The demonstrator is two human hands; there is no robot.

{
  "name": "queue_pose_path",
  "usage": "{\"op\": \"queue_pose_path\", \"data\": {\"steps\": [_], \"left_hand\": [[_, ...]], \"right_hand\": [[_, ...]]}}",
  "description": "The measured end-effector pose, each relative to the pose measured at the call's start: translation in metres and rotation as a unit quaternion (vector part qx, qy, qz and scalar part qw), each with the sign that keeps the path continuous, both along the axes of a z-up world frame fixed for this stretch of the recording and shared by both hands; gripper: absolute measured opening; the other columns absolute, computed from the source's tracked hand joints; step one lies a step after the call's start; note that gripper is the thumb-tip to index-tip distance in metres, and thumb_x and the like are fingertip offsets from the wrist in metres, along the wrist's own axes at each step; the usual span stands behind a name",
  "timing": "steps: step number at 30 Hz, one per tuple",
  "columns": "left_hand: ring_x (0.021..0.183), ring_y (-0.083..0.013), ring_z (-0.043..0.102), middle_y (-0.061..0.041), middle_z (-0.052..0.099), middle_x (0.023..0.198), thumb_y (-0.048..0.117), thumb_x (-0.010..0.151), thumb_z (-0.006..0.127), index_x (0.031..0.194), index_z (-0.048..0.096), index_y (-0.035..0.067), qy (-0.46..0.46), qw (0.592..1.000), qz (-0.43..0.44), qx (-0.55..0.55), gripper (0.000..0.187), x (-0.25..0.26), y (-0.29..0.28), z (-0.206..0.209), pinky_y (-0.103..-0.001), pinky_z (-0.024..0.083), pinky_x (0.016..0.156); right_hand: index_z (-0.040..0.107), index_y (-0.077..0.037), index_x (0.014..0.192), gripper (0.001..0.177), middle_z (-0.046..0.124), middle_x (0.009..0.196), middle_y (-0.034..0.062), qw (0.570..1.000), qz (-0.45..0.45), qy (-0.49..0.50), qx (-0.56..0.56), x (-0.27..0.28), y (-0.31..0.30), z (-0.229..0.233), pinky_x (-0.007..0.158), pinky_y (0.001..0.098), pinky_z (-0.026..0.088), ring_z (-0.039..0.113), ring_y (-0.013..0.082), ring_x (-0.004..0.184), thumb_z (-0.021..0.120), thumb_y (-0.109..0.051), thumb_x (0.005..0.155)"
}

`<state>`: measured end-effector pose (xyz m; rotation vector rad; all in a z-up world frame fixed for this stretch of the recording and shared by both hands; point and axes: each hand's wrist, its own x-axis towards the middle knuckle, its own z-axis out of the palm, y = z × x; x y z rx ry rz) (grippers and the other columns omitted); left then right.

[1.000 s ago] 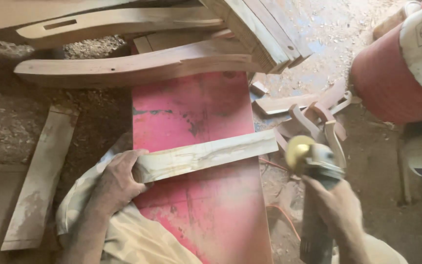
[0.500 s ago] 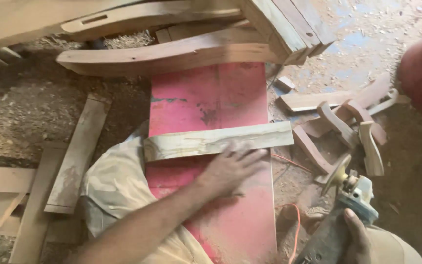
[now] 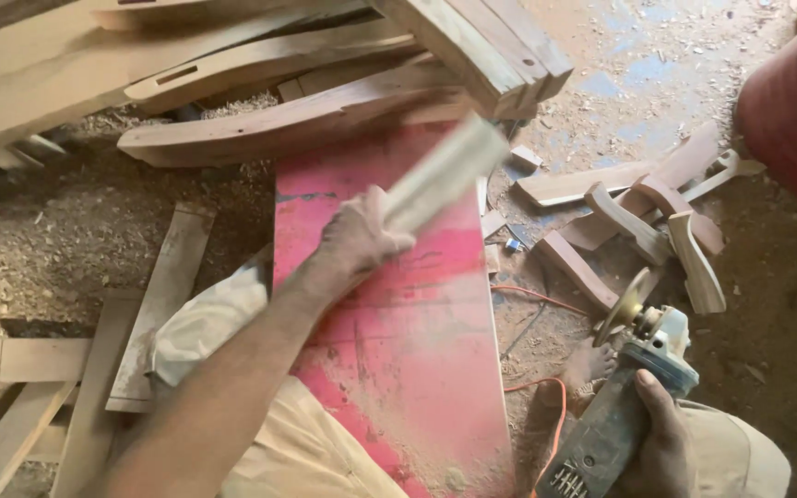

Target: Sand and shape wooden chair components using a handheld disc sander.

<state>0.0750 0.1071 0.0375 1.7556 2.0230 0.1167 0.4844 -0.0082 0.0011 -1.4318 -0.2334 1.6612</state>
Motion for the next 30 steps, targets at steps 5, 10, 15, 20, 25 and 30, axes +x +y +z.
{"op": "queue_pose_path", "data": {"steps": [5, 10, 15, 20, 25, 30], "left_hand": [[0.088, -0.0298, 0.078, -0.014, 0.075, 0.103, 0.039, 0.075, 0.082, 0.125, 0.061, -0.001, -0.353, 0.881, 0.301, 0.096, 0.068, -0.023, -0.018, 0.009, -0.039, 0.065, 0.077], [0.087, -0.0239, 0.071, -0.009, 0.071, 0.105, 0.038, 0.077, 0.083, 0.127, 0.063, 0.003, -0.563, 0.626, 0.535, 0.073, 0.064, 0.001, -0.043, -0.092, -0.044, 0.061, 0.067], [0.092, -0.0272, 0.058, -0.011, 0.062, 0.118, 0.054, 0.082, 0.078, 0.132, 0.061, 0.012, -0.604, 0.532, 0.593, -0.005, 0.067, 0.025, -0.090, -0.099, -0.045, 0.060, 0.073], [0.123, -0.0296, 0.059, -0.007, 0.061, 0.128, 0.050, 0.074, 0.087, 0.127, 0.059, 0.014, 0.033, 0.965, 0.090, 0.243, 0.070, -0.039, -0.091, -0.066, -0.049, 0.048, 0.111], [0.120, -0.0314, 0.053, -0.006, 0.059, 0.129, 0.062, 0.045, 0.086, 0.129, 0.060, 0.015, 0.199, 0.948, -0.101, 0.228, 0.100, -0.067, -0.043, -0.059, -0.053, 0.038, 0.102], [0.126, -0.0247, 0.051, 0.000, 0.057, 0.134, 0.050, 0.059, 0.093, 0.135, 0.056, 0.022, 0.163, 0.983, -0.085, -0.004, 0.089, -0.069, -0.040, -0.050, -0.047, 0.041, 0.104]], "right_hand": [[0.061, -0.014, 0.127, 0.037, 0.069, 0.096, 0.0060, 0.999, -0.018, 0.024, 0.023, 0.005, 0.000, -0.001, 0.074, 0.0446, 0.058, 0.070, 0.0223, 0.081, 0.059, -0.034, 0.096], [0.064, -0.009, 0.120, 0.037, 0.069, 0.089, 0.0079, 1.000, -0.017, -0.009, 0.012, 0.024, -0.004, -0.036, 0.066, 0.0419, 0.055, 0.067, 0.0236, 0.073, 0.061, -0.039, 0.098], [0.065, -0.008, 0.113, 0.035, 0.069, 0.085, 0.0078, 0.998, -0.018, 0.036, 0.041, 0.024, -0.014, -0.031, 0.063, 0.0398, 0.056, 0.067, 0.0223, 0.071, 0.065, -0.040, 0.098], [0.064, 0.002, 0.099, 0.048, 0.069, 0.078, 0.0151, 0.999, 0.008, -0.005, -0.052, 0.019, -0.011, -0.015, 0.061, 0.0391, 0.056, 0.067, 0.0243, 0.065, 0.062, -0.046, 0.090], [0.064, 0.002, 0.104, 0.043, 0.065, 0.075, 0.0116, 0.997, 0.046, -0.060, -0.009, 0.022, -0.006, -0.020, 0.055, 0.0388, 0.051, 0.061, 0.0213, 0.060, 0.066, -0.039, 0.093], [0.065, -0.007, 0.117, 0.041, 0.068, 0.088, 0.0059, 0.993, 0.081, -0.080, -0.026, 0.001, 0.024, -0.004, 0.067, 0.0345, 0.051, 0.064, 0.0163, 0.075, 0.065, -0.031, 0.083]]}}
